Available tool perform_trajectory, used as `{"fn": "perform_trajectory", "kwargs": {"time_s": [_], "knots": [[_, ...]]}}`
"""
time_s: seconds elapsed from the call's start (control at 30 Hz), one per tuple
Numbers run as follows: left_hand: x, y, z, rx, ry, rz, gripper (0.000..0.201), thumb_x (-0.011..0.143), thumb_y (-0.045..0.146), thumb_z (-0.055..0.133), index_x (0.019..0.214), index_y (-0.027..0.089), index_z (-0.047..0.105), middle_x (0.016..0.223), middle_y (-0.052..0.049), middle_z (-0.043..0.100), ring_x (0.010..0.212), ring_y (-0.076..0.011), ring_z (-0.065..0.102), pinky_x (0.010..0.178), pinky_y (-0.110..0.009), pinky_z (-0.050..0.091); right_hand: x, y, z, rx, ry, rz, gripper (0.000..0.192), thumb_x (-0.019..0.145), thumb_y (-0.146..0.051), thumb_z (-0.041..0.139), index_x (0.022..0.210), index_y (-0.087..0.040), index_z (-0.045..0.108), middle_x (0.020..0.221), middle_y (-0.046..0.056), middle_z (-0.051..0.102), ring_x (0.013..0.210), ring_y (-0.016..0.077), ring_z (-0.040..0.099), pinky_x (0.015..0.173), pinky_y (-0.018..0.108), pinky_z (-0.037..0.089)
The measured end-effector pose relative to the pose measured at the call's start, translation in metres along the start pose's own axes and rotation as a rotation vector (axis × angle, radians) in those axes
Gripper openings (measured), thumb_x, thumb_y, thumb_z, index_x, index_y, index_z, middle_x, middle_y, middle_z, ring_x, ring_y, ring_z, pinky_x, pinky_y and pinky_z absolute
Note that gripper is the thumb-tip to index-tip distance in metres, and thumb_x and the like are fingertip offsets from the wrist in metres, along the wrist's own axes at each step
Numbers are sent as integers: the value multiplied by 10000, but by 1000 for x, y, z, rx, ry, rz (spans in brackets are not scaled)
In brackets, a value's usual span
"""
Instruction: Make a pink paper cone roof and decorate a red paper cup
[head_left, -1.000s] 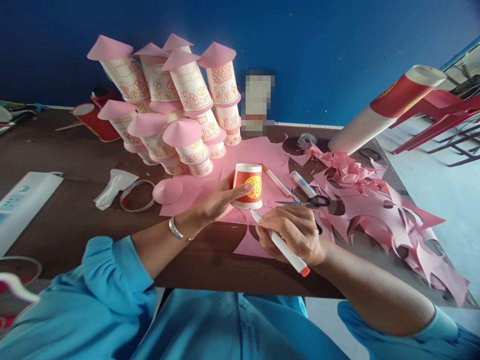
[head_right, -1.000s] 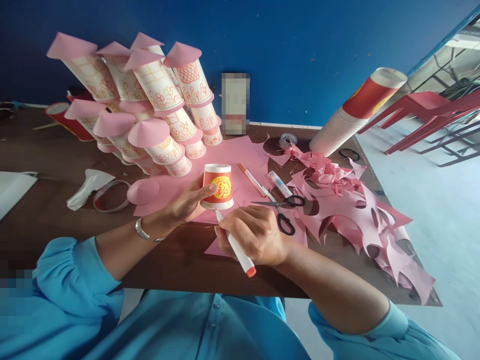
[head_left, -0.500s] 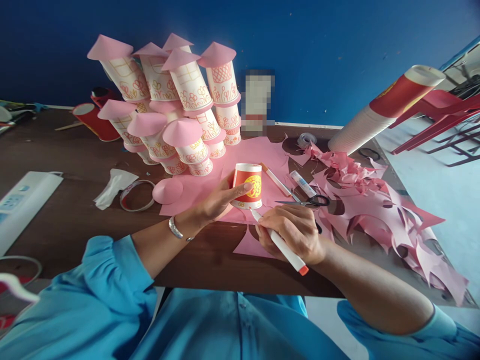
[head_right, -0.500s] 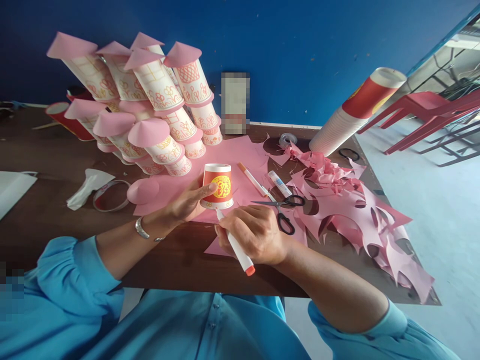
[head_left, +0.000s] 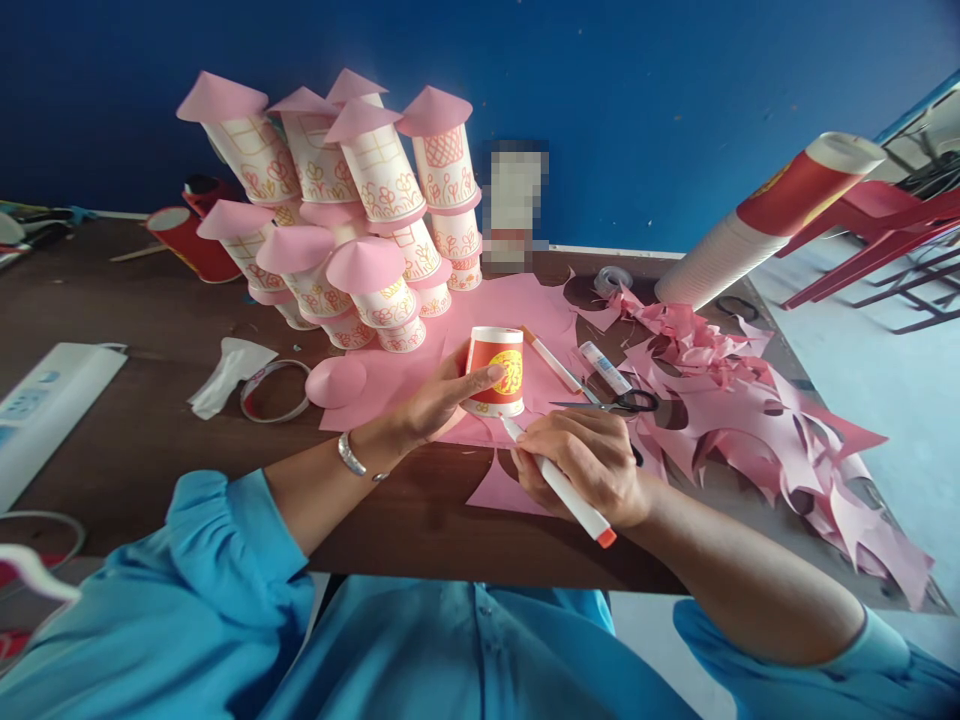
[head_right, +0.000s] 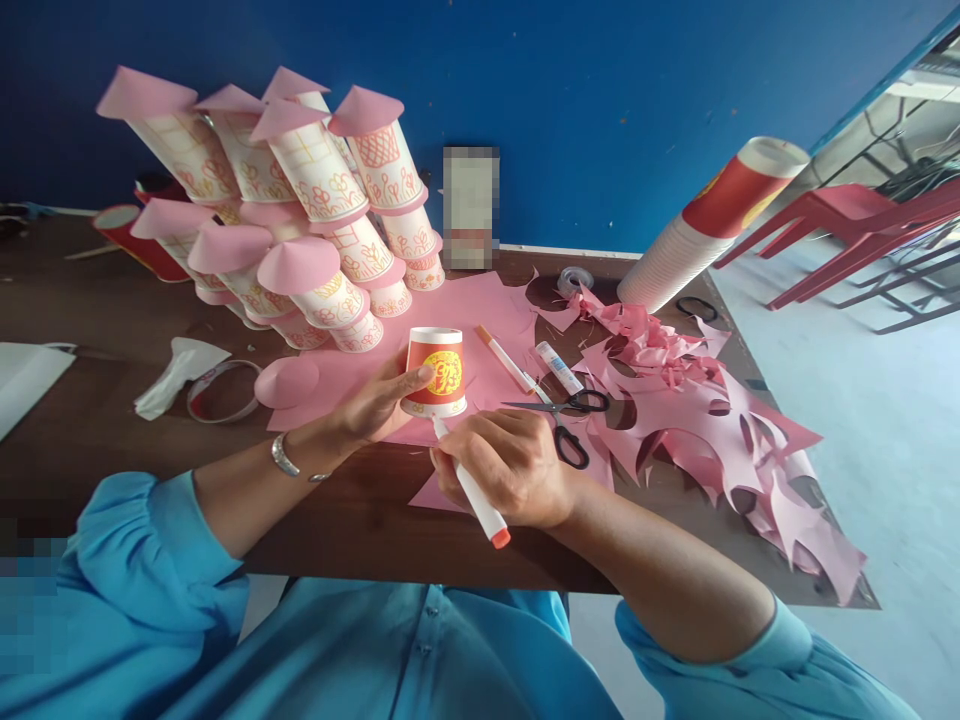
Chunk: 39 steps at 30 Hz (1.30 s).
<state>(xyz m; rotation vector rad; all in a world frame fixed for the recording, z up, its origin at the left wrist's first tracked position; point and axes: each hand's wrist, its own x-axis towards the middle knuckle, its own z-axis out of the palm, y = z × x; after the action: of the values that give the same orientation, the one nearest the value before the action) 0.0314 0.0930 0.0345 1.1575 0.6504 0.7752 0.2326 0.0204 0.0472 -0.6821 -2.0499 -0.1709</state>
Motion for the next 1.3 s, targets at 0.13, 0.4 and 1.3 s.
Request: {"fn": "perform_trajectory", "kwargs": {"time_s": [0.13,0.4,1.3], "knots": [[1,-1,0,-16,5,1,787,913,632,824,1552,242,580,1346,-112,755,1216,-345,729,968,-437,605,1,0,-1,-1,-7,-5,201,961,-60,681,979,-232,577,696,-50,718,554,130,688,519,270,558],[0,2,1,-1,3,-3,805,939,613,801,1601,233,544,1331,-114,768,1211,-350,735,1018,-480,599,1,1,0,-7,-12,-11,201,955,-62,683,983,-230,575,693,-51,711,551,137,689,522,275,554],[6,-21,-9,-174,-7,41,495,993,529,783,1378,236,676,1257,-108,795,1286,-346,731,998,-430,601,5,1,-5,-3,-13,1,239,909,-35,668,1002,-238,584,673,-54,684,538,154,688,520,279,576]]}}
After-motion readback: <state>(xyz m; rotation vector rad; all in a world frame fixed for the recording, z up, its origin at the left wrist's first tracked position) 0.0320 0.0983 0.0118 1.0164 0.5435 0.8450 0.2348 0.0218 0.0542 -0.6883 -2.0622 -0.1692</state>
